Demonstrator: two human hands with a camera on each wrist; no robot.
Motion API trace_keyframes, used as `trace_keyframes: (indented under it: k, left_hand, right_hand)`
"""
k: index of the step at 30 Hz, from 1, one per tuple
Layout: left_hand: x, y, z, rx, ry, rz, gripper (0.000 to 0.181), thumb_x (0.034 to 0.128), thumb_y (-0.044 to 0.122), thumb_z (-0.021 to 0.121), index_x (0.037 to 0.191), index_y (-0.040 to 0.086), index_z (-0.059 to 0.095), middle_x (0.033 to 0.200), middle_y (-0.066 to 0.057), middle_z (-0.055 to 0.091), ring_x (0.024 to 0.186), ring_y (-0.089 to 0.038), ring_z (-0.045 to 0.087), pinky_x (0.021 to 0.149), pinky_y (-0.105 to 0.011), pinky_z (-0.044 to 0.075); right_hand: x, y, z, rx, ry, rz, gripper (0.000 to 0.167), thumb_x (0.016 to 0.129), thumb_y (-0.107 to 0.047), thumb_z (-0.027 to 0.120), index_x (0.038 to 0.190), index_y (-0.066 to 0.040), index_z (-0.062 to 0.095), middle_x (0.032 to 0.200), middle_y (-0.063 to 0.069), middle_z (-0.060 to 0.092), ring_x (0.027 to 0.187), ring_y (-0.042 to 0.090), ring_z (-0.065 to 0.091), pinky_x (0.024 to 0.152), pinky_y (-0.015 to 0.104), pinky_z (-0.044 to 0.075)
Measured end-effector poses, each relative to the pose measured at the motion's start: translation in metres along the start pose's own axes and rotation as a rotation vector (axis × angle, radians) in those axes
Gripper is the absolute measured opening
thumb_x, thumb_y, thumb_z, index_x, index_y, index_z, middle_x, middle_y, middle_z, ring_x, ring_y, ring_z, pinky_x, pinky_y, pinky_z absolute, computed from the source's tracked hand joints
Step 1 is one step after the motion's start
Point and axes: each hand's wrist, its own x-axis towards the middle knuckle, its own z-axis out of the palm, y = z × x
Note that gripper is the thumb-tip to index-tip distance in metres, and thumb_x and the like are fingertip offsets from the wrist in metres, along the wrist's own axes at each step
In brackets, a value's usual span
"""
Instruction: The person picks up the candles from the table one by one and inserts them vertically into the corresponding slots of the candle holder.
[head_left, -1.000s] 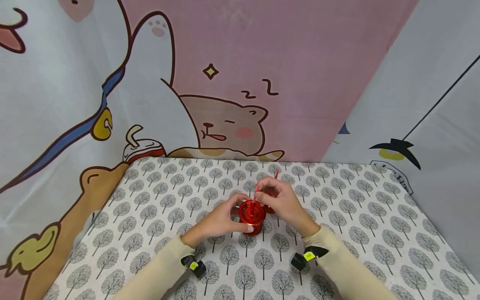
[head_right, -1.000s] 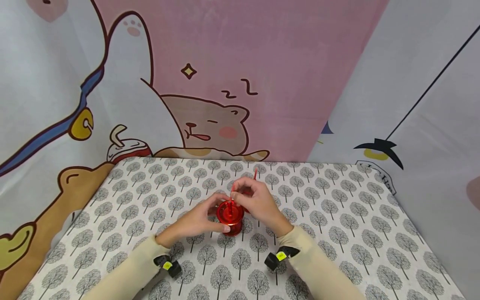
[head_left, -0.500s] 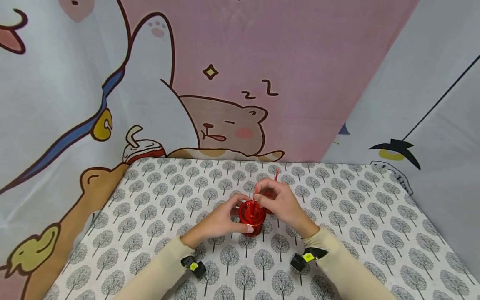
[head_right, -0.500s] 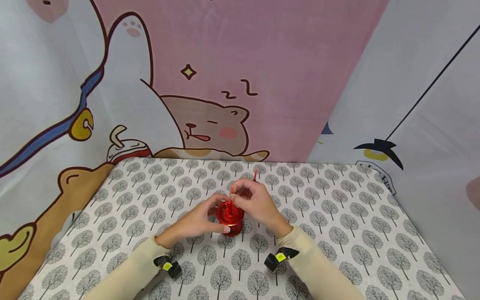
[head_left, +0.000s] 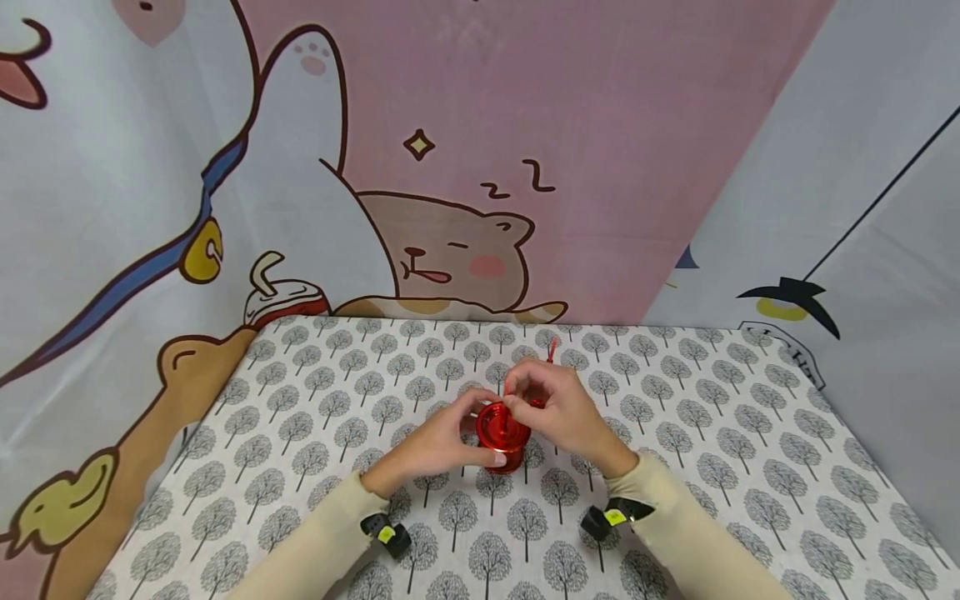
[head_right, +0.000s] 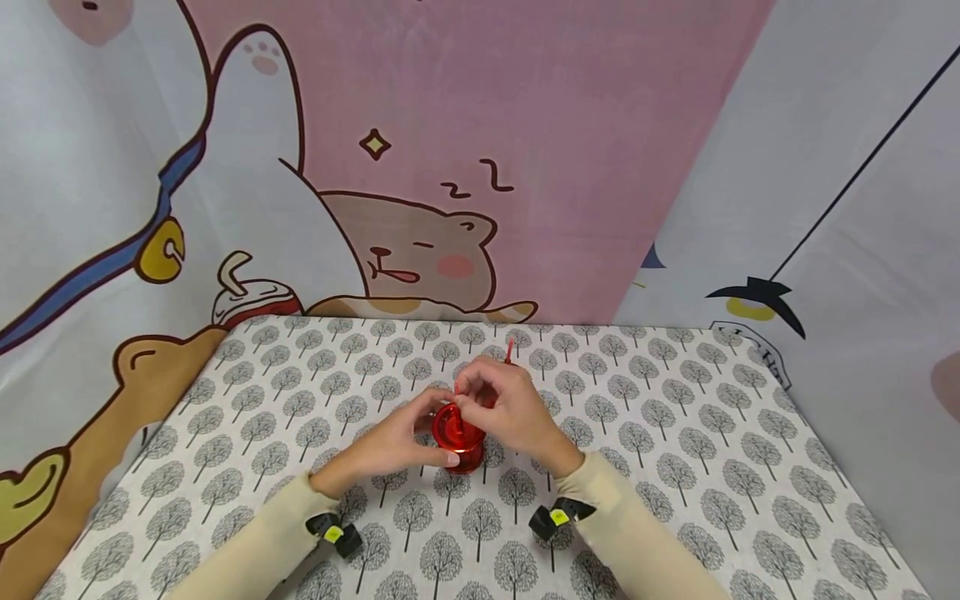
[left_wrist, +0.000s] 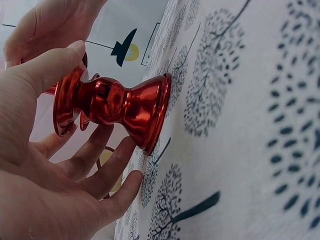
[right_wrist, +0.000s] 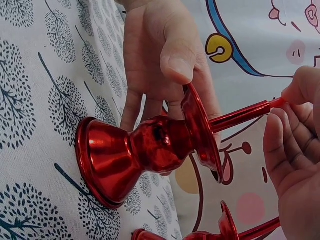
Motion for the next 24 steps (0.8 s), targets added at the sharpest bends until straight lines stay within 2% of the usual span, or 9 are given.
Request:
trace_keyframes:
  k: [6,10,17,20,24]
  left_hand:
    - [-0.0005,0.0018,0.0006,0.001,-0.006,-0.006,0.079,0.0896,0.022,0.094,0.155,0.016,0.051,0.137,-0.005,0.070,0.123,-0.022,0.070,0.106,-0.044,0.057]
    - [0.0005,0.0008,0.0013,0.030,0.003,0.016,0.080,0.0895,0.023,0.094,0.156,0.014,0.050,0.138,-0.006,0.069,0.124,-0.023,0.069,0.106,-0.042,0.057]
    - [0.0003,0.0017,0.0025,0.063,0.030,0.018,0.078,0.0893,0.023,0.093,0.155,0.013,0.052,0.136,-0.007,0.071,0.119,-0.021,0.071,0.103,-0.043,0.060]
    - [0.0017,0.0009,0.0021,0.049,0.035,0.017,0.076,0.0902,0.022,0.092,0.154,0.014,0.052,0.135,-0.007,0.071,0.118,-0.022,0.072,0.102,-0.044,0.060]
    - [0.0050,-0.0017,-0.0001,0.020,0.049,0.007,0.074,0.0907,0.021,0.092,0.153,0.015,0.053,0.135,-0.007,0.071,0.121,-0.024,0.071,0.106,-0.048,0.058]
  right_hand:
    - [-0.0009,0.0006,0.0001,-0.011,-0.003,0.000,0.020,0.091,0.010,0.071,0.098,-0.009,0.070,0.089,0.002,0.069,0.074,0.014,0.064,0.061,0.027,0.058]
    - [-0.0019,0.0001,-0.0002,-0.012,-0.001,0.009,0.018,0.092,0.008,0.072,0.099,-0.008,0.071,0.090,0.002,0.069,0.075,0.015,0.064,0.062,0.027,0.058]
    - [-0.0061,0.0017,-0.0013,-0.004,-0.003,0.056,0.019,0.092,0.007,0.076,0.104,-0.008,0.074,0.093,0.007,0.070,0.078,0.017,0.065,0.063,0.026,0.058]
    - [-0.0078,0.0023,-0.0015,-0.010,0.000,0.070,0.021,0.092,0.007,0.077,0.109,-0.006,0.075,0.098,0.010,0.072,0.080,0.019,0.066,0.064,0.026,0.059]
    - [-0.0095,0.0028,-0.0024,-0.041,0.007,0.082,0.027,0.092,0.008,0.077,0.116,-0.004,0.077,0.103,0.007,0.074,0.081,0.019,0.069,0.066,0.027,0.061]
